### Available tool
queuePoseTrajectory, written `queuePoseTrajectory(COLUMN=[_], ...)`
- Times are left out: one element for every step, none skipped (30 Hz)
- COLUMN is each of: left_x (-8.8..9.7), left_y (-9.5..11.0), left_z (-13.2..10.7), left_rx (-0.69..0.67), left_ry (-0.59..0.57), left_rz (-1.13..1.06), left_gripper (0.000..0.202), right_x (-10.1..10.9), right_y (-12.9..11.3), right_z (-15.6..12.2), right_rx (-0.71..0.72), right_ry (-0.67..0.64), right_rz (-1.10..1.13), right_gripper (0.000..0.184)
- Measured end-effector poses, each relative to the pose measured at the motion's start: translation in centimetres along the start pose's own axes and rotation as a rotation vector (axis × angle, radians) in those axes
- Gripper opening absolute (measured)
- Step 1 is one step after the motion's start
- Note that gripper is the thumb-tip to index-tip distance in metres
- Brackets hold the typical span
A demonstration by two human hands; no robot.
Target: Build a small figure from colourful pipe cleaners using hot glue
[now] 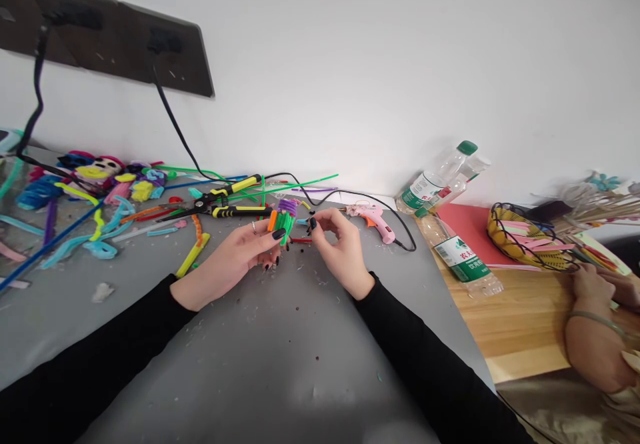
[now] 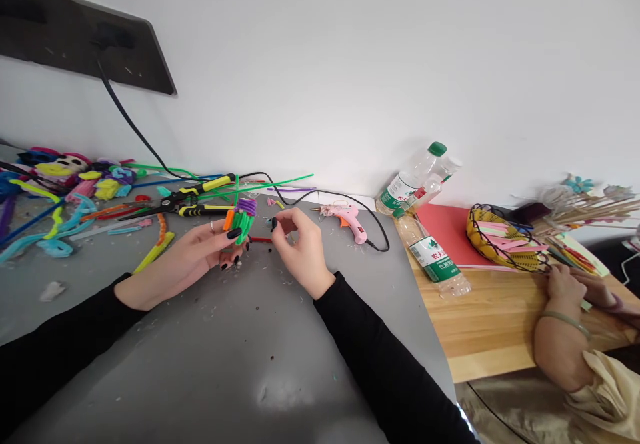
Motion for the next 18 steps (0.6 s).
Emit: queuePoseTrajectory(left_x=[0.0, 0.0, 0.0, 0.0, 0.2, 0.3, 0.4, 0.5, 0.6, 0.7, 0.7, 0.7, 0.6, 0.6, 0.5, 0.4, 0.4, 0.4], left_y=[0.1, 0.1, 0.2, 0.2, 0.2, 0.2, 0.2, 0.1, 0.1, 0.1, 0.1, 0.0, 0.0, 0.1, 0.1, 0.2, 0.2, 0.3], left_z=[0.0, 0.0, 0.0, 0.0, 0.0, 0.0, 0.1, 0.1, 0.1, 0.1, 0.1, 0.2, 0.2, 0.2, 0.2, 0.2, 0.2, 0.2], left_rx=[0.003, 0.002, 0.001, -0.004, -0.01, -0.02, -0.033, -0.048, -0.061, -0.072, -0.081, -0.087, -0.09, -0.092, -0.095, -0.098, -0.101, -0.104], left_ry=[-0.006, -0.009, -0.012, -0.014, -0.012, -0.011, -0.012, -0.015, -0.021, -0.03, -0.04, -0.05, -0.057, -0.063, -0.07, -0.074, -0.076, -0.076], left_rz=[-0.04, -0.08, -0.119, -0.157, -0.194, -0.229, -0.261, -0.287, -0.307, -0.32, -0.328, -0.331, -0.331, -0.33, -0.328, -0.324, -0.319, -0.314], left_gripper=[0.036, 0.037, 0.037, 0.037, 0.036, 0.035, 0.033, 0.032, 0.031, 0.031, 0.03, 0.03, 0.029, 0.028, 0.028, 0.028, 0.027, 0.027], right_x=[0.1, 0.1, 0.1, 0.1, -0.1, -0.3, -0.5, -0.8, -1.0, -1.2, -1.4, -1.5, -1.5, -1.5, -1.4, -1.3, -1.2, -1.1], right_y=[0.1, 0.1, 0.1, 0.0, -0.1, -0.3, -0.6, -1.0, -1.4, -1.7, -2.0, -2.2, -2.3, -2.4, -2.6, -2.7, -2.7, -2.7], right_z=[0.0, 0.1, 0.1, 0.0, -0.1, -0.2, -0.3, -0.4, -0.5, -0.6, -0.7, -0.7, -0.7, -0.7, -0.7, -0.7, -0.7, -0.6], right_rx=[-0.003, -0.003, -0.001, 0.005, 0.019, 0.042, 0.073, 0.109, 0.145, 0.176, 0.199, 0.216, 0.228, 0.24, 0.254, 0.266, 0.275, 0.279], right_ry=[0.005, 0.006, 0.001, -0.012, -0.033, -0.06, -0.093, -0.129, -0.167, -0.2, -0.226, -0.244, -0.251, -0.247, -0.236, -0.22, -0.203, -0.186], right_rz=[0.002, 0.003, 0.001, -0.002, -0.007, -0.014, -0.021, -0.027, -0.034, -0.039, -0.043, -0.046, -0.047, -0.042, -0.033, -0.019, -0.002, 0.014], right_gripper=[0.008, 0.008, 0.008, 0.009, 0.009, 0.011, 0.013, 0.016, 0.017, 0.018, 0.019, 0.019, 0.019, 0.018, 0.017, 0.016, 0.016, 0.017])
Point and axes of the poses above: each hand's wrist, its own z-axis towards the middle knuckle, its own x-axis out of the back of the hand, y = z × x, the point moved 7 cm from there along z, towards the middle knuckle, and after that the axes turned 4 degrees about z, right-handed, at the moved point
